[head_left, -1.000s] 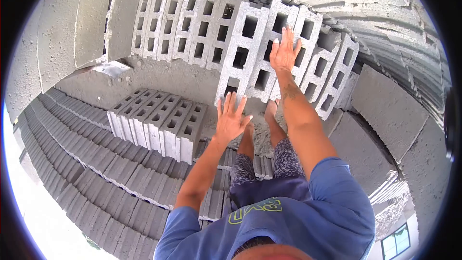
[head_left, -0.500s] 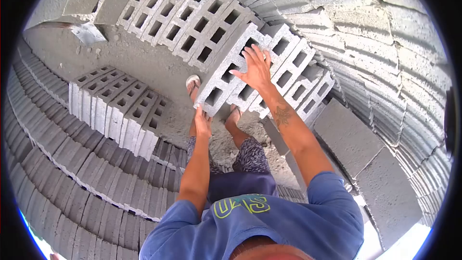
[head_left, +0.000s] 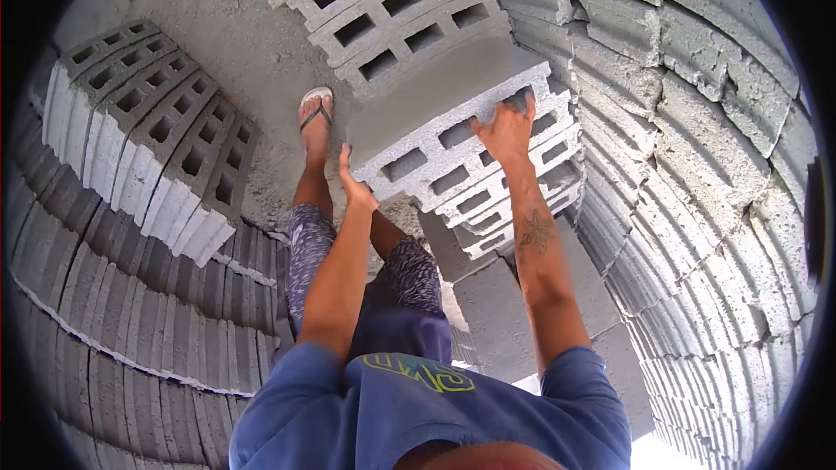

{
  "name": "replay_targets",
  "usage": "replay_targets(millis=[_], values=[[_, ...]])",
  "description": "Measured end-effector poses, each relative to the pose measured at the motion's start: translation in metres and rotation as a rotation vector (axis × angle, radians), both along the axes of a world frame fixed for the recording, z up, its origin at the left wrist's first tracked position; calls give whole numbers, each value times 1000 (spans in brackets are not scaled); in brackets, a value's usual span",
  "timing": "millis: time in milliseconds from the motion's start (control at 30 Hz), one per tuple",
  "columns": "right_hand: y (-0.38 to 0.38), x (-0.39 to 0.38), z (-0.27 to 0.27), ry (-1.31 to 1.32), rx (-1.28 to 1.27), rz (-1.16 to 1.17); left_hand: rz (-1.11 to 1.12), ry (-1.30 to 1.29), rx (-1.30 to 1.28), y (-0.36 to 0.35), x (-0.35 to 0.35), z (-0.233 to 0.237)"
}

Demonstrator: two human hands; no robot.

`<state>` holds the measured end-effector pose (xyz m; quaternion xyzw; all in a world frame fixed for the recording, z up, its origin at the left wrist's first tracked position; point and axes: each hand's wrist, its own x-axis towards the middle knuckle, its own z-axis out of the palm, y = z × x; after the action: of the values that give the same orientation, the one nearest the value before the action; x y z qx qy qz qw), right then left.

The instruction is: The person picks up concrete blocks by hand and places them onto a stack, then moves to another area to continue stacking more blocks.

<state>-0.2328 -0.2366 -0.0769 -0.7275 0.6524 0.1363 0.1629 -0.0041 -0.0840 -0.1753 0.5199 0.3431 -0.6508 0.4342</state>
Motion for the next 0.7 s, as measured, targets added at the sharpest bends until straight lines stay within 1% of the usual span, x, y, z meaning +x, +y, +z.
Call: replay_targets(millis=[67, 133, 200, 267, 300, 333, 400, 467, 500, 533, 600, 667, 700], values=[[-17, -14, 1, -3, 34, -24, 6, 28, 0, -16, -18, 0], [-27, -20, 11, 26, 148, -75, 5, 60, 2, -24, -30, 11], [-33, -30, 9, 50, 120, -69, 33, 115, 6, -39, -34, 14], [-41, -40, 9, 48, 147, -109, 29, 76, -2, -57, -42, 11], [-45, -44, 4, 55, 16, -14, -38, -37, 15, -65, -46, 11], [-48, -51, 5, 27, 95, -81, -114, -146, 41, -68, -47, 14], [-50, -49, 7, 18, 115, -90, -110, -115, 45, -66, -43, 13], [-49, -45, 12, 46, 126, -98, -64, -30, -6, -73, -39, 23], [-51, -45, 11, 67, 133, -102, -58, -30, -25, -66, -43, 17], [-51, -47, 9, 90, 134, -85, -48, -26, -59, -52, -50, 0], [-48, -49, 7, 45, 49, 4, -32, -22, -90, -53, -52, -6], [-46, -55, 5, 52, 69, 5, 29, -1, -44, -43, -60, -3], [-45, -56, 6, 47, 94, -19, 50, 104, 24, -51, -54, 11]])
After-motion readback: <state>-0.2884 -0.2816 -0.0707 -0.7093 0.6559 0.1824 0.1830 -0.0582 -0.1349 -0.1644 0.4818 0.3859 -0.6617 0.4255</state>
